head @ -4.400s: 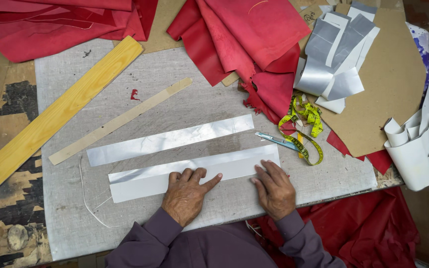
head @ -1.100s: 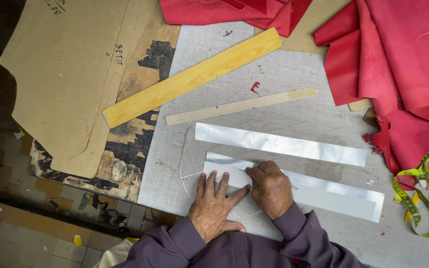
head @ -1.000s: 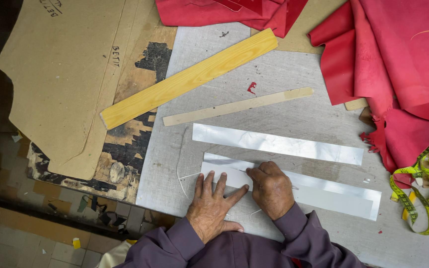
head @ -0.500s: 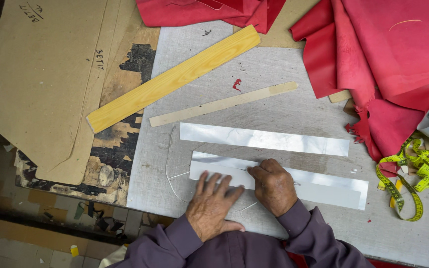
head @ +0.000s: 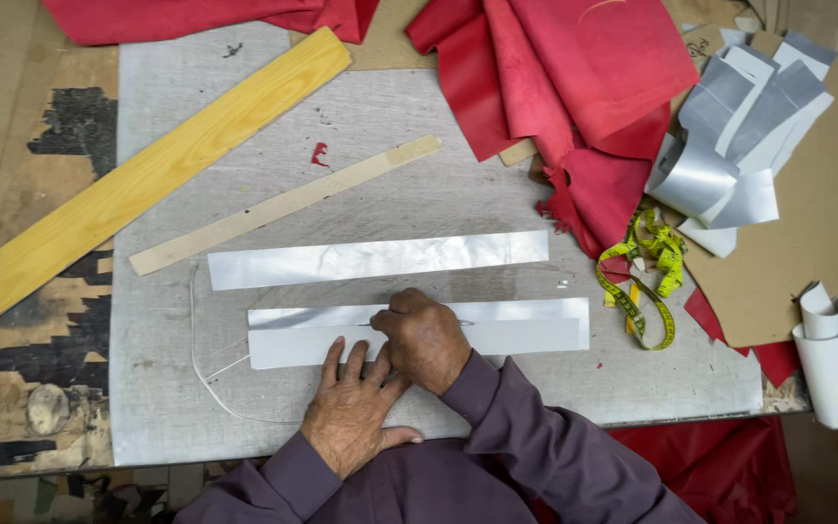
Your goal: The person aligns a white strip of material on a cardboard backing on the worktable, measures it with a yellow tape measure, and marks it with a pen. They use a long wooden strip as a straightedge to guide alignment, then apply silver adhesive tape strips along the marked strip and press them flat by hand.
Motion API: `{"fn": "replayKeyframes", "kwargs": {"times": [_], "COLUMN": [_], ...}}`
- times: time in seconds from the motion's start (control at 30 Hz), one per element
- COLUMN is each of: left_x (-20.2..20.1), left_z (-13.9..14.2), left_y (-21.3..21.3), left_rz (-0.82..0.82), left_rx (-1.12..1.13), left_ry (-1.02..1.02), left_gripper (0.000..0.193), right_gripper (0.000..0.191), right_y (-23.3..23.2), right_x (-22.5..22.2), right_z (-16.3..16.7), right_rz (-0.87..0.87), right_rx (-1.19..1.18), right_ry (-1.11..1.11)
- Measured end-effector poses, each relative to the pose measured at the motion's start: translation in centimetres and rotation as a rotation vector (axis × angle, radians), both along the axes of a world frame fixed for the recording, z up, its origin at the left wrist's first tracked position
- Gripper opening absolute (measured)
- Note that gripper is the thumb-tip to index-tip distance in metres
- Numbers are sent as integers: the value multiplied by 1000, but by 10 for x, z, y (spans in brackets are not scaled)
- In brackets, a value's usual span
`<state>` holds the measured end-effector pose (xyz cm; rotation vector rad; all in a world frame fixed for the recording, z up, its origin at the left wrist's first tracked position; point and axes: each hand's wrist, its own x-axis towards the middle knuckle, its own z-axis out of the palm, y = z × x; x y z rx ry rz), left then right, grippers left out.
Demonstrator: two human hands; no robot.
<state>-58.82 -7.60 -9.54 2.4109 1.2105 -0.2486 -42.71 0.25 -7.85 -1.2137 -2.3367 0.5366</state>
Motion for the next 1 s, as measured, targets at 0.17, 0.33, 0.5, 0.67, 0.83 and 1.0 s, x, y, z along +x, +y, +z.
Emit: {"fn": "replayKeyframes", "kwargs": {"times": [0.17, 0.33, 0.5, 0.67, 0.83, 1.0], "left_x": [11, 24, 35, 45, 50, 56], "left_z": [0, 4, 8, 9, 11, 9], "left_y": [-5, -2, -4, -4, -2, 2], "left_rz": [26, 26, 55, 85, 85, 66], "left_rx": [97, -10, -24, -3, 23, 89], "left_ry": [-2, 68, 106, 88, 81, 116], "left_gripper": [97, 100, 104, 108, 106, 108], "right_gripper": [31, 30, 30, 30, 27, 21], "right_y": [-4, -1, 4, 7, 6, 11], "right_x": [5, 12, 17, 26, 40, 59], "right_z": [-1, 0, 0, -2, -4, -11], "right_rz": [-20, -13, 11, 31, 15, 2], "right_rx": [-39, -17, -97, -41, -26, -21], "right_ry": [2, -9, -36, -2, 14, -1]}}
